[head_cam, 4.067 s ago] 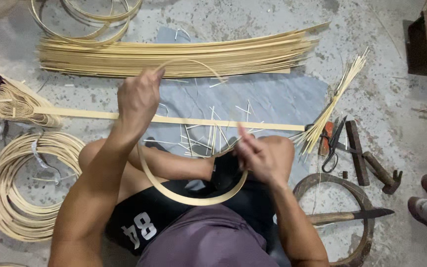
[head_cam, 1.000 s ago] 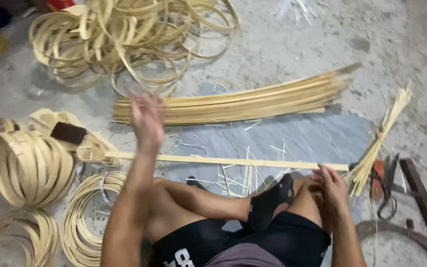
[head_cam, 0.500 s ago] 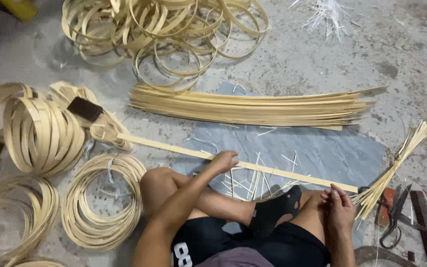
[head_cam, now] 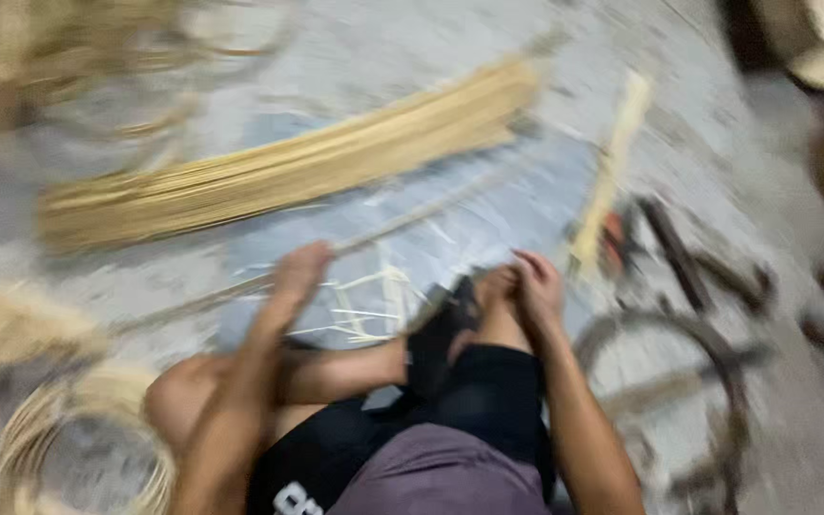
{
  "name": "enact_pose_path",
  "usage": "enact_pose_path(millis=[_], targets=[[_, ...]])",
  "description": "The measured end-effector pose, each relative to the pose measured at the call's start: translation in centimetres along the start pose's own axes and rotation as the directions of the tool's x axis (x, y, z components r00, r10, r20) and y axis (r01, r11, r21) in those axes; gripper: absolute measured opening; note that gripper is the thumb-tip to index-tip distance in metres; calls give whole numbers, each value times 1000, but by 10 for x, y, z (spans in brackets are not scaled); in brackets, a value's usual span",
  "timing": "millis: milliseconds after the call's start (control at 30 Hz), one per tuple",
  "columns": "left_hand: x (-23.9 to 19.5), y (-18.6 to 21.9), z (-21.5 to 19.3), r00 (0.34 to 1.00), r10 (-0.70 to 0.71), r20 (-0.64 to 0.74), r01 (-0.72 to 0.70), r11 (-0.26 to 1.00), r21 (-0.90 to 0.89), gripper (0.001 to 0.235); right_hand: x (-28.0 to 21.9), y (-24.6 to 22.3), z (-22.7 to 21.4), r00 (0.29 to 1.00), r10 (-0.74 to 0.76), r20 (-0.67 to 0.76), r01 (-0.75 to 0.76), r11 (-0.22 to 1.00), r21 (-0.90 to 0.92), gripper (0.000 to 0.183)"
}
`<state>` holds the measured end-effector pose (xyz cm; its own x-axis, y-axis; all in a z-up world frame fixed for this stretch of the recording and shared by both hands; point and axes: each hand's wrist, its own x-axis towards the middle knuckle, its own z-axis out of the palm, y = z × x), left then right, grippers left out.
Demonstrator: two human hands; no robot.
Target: The person sits on the floor and bends long bamboo strips into circular rings. They join the ends of each strip by hand, then place the finished rings aside. The process is repeated with multiple strips.
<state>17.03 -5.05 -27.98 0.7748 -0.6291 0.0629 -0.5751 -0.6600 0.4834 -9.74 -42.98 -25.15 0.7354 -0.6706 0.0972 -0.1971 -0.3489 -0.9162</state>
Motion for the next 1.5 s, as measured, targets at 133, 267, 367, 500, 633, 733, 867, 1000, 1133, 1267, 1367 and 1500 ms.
enact_pose_path(millis=[133, 267, 367, 500, 633, 733, 867, 1000, 1133, 1267, 1367, 1500], targets=[[-5, 26, -67, 1000, 1, 6, -2, 998, 70, 18, 1, 10, 8, 963, 261, 63, -264, 877, 401, 26], [-19, 66, -119, 1000, -9, 15, 9, 1000, 10, 17, 1, 0, 15, 957, 274, 91, -278, 789, 548, 33], [-31, 91, -126, 970, 238, -53, -236, 971, 43, 26, 12, -6, -1, 874, 471, 123, -380, 503, 776, 49], [-52, 96, -119, 928, 373, -4, -361, 900, 244, 42, 25, -14, 1, 942, 319, 107, -247, 441, 863, 49], [-75, 101, -107, 916, 356, -186, -280, 898, 340, 35, 27, -17, 11, 914, 402, 51, -246, 450, 858, 39], [-89, 113, -86, 998, -52, -43, 48, 995, -83, 28, 17, -6, 9, 886, 459, 70, -269, 384, 884, 35], [-86, 99, -45, 856, -406, 320, 359, 21, -933, 53, 20, 8, 29, 939, 332, 91, -223, 384, 896, 28], [-75, 69, -8, 840, -485, 244, 115, -281, -953, 52, 12, 12, 9, 941, 326, 90, -208, 347, 915, 26], [-71, 54, 9, 771, -597, 222, 91, -242, -966, 40, 9, 15, 0, 907, 398, 133, -288, 358, 888, 23], [-77, 55, 26, 766, -617, 183, 51, -225, -973, 34, 11, 40, -3, 899, 439, -5, -203, 426, 882, 17], [-79, 45, 25, 774, -622, 117, -75, -273, -959, 36, 20, 58, -34, 968, 208, 139, -75, -291, 954, 32], [-87, -17, -29, 658, -746, -99, -395, -231, -889, 36, 49, 66, -74, 923, 373, -100, -4, 267, 964, 38]])
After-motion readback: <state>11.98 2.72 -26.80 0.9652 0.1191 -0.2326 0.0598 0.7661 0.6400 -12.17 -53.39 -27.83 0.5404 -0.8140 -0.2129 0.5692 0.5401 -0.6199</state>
